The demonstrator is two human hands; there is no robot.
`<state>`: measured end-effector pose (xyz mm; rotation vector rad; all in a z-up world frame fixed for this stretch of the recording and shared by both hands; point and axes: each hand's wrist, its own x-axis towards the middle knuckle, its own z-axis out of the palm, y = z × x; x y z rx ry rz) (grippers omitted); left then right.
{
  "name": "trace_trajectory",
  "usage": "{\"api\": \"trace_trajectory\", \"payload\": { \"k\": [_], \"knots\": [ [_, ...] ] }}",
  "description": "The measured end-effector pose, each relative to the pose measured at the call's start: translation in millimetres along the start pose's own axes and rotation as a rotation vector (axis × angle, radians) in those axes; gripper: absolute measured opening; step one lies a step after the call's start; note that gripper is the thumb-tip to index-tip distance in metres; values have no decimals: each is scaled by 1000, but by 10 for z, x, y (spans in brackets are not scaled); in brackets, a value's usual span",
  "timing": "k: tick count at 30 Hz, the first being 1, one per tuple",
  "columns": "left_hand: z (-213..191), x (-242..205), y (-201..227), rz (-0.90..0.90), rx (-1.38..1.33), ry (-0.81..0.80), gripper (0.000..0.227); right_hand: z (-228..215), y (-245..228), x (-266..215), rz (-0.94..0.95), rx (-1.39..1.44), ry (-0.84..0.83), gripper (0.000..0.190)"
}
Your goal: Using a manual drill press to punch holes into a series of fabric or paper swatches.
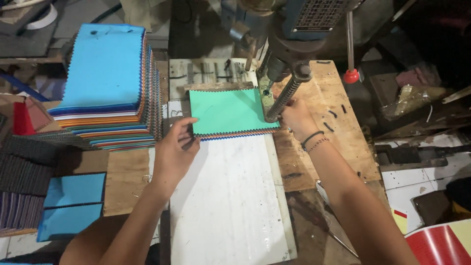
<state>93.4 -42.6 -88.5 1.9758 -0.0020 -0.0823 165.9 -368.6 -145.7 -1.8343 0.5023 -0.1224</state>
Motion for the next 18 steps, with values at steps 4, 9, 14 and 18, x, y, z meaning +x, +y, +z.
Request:
{"api": "trace_trajectory", "payload": {
  "k": [4, 9, 14, 18],
  "knots": [
    [0, 29, -73, 35, -26, 2, 53, 4, -194, -147, -21, 49, -18, 25],
    [-1, 73, -158, 62, -77, -9, 52, -31, -45, 42, -43, 54, -51, 32],
    [-7, 89, -212, 91, -99, -10, 52, 4, -255, -183, -42, 69, -56, 41],
    [-46, 14, -126, 109, -64, -28, 53, -6, -179, -140, -51, 73, -52, 42]
  ]
}}
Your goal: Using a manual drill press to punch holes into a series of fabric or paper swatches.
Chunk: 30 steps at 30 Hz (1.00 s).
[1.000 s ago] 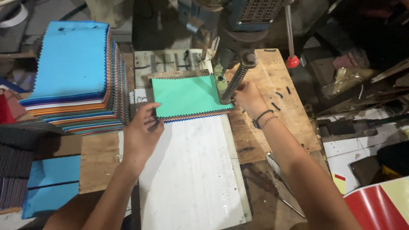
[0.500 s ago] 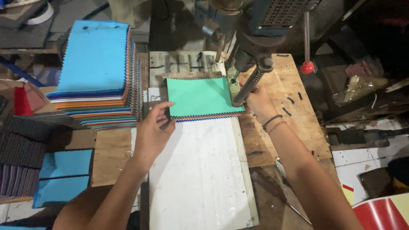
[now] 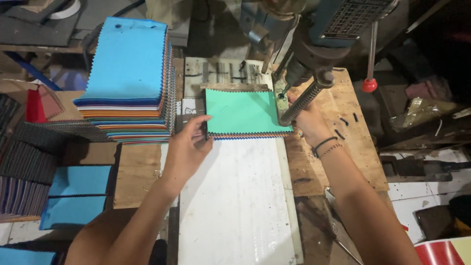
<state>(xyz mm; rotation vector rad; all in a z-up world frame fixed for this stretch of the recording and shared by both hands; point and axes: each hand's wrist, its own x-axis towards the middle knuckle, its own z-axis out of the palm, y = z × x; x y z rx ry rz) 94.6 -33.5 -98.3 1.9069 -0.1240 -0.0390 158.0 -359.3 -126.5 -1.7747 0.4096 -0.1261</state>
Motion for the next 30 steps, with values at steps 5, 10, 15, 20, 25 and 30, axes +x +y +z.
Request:
{"api": "trace_trajectory", "payload": {
  "k": [5, 10, 15, 20, 25, 30],
  "knots": [
    [69, -168, 258, 322, 599, -34, 51, 8, 23, 3, -10, 16, 15, 37],
    [159, 24, -214, 338, 655, -6, 50, 11, 182, 152, -12, 50, 16, 38],
    [189, 81, -396, 408, 599, 75, 51, 23, 118, 87, 4, 39, 33, 36],
    [218, 84, -422, 468, 626, 113, 50, 32, 136, 57, 7, 44, 51, 37],
    [36, 43, 59, 387, 527, 89, 58, 24, 169, 160, 1, 30, 29, 35],
    [222, 697, -136, 283, 679, 179, 60, 86, 5, -64, -3, 30, 23, 33]
  ]
}}
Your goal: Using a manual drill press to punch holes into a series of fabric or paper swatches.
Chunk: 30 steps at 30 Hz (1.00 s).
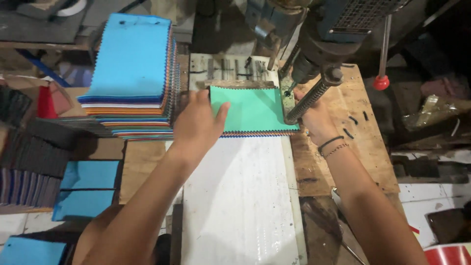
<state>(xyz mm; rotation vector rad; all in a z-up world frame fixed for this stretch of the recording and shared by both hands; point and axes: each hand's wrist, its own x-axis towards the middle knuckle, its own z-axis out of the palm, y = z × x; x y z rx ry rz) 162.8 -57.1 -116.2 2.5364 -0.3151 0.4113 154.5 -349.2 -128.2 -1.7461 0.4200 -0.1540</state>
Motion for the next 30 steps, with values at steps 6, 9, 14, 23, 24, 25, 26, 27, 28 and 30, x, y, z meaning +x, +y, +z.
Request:
{"api": "trace_trajectory", "payload": {
  "k": [6, 9, 14, 23, 24, 25, 26, 27, 28, 30],
  "knots": [
    [208, 734, -69, -215, 285, -677, 90, 7, -292, -211, -53, 16, -4, 31],
    [141, 817, -67, -375, 104, -664, 103, -38, -164, -103, -24, -40, 0, 29],
    [-65, 745, 28, -552, -18, -637, 114, -43, -196, -101, 12, -30, -29, 25],
    [-132, 753, 81, -598, -69, -661, 123, -71, -8, 72, -16, -18, -56, 34],
    [-76, 762, 54, -598, -71, -665, 123, -77, -1, 75, -13, -20, -55, 34],
    [-33, 778, 21, -591, -70, -672, 126, -72, -2, 83, -10, -24, -49, 31],
    [10, 795, -12, -584, -70, -679, 129, -68, -3, 92, -6, -28, -43, 29],
    [8, 797, -11, -583, -70, -679, 129, -65, -26, 86, -6, -28, -43, 29],
    [9, 800, -11, -590, -91, -664, 129, -62, -47, 84, 8, -47, -35, 26],
    [-58, 748, 43, -598, -112, -660, 129, -67, 28, 119, 32, -70, -25, 23]
  ]
}}
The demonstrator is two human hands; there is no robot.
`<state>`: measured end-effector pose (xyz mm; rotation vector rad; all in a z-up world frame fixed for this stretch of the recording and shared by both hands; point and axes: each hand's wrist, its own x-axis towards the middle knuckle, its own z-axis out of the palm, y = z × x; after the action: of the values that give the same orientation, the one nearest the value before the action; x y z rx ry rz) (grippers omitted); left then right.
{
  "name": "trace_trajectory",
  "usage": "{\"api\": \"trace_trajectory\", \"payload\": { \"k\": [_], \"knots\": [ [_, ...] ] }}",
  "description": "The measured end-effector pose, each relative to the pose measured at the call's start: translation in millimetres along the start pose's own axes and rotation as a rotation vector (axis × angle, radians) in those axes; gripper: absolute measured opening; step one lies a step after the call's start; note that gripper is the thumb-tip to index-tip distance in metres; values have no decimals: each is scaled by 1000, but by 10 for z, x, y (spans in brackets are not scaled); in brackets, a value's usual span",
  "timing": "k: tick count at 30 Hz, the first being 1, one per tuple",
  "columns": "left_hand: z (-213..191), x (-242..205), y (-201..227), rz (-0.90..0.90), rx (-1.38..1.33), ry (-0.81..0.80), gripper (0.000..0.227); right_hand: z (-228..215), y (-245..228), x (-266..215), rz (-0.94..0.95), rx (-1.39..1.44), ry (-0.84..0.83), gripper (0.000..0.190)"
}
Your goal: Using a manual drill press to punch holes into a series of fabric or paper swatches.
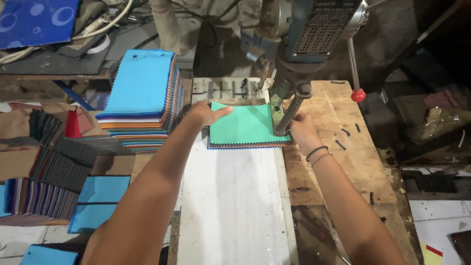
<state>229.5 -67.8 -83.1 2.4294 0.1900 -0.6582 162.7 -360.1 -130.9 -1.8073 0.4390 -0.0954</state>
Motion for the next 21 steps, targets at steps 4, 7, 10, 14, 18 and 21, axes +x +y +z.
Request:
{"api": "trace_trajectory", "payload": {
  "k": [4, 7, 10, 14, 18, 21],
  "knots": [
    [23, -100, -47, 10, -145, 111, 123, 5, -60, -71, -8, -12, -8, 28],
    [213, 129, -158, 30, -290, 186, 120, 6, -188, -204, -27, 29, 5, 33],
    [356, 100, -153, 136, -455, 239, 118, 6, -277, -297, -25, 37, 8, 32],
    [208, -678, 135, 461, 119, 440, 48, -3, -224, -274, -7, 47, 24, 29],
    [583, -713, -349, 1002, 467, 818, 52, 36, -142, -121, -48, 72, 20, 32],
    [678, -693, -554, 918, 536, 652, 79, 39, -233, -196, -74, 69, 33, 35]
  ]
}}
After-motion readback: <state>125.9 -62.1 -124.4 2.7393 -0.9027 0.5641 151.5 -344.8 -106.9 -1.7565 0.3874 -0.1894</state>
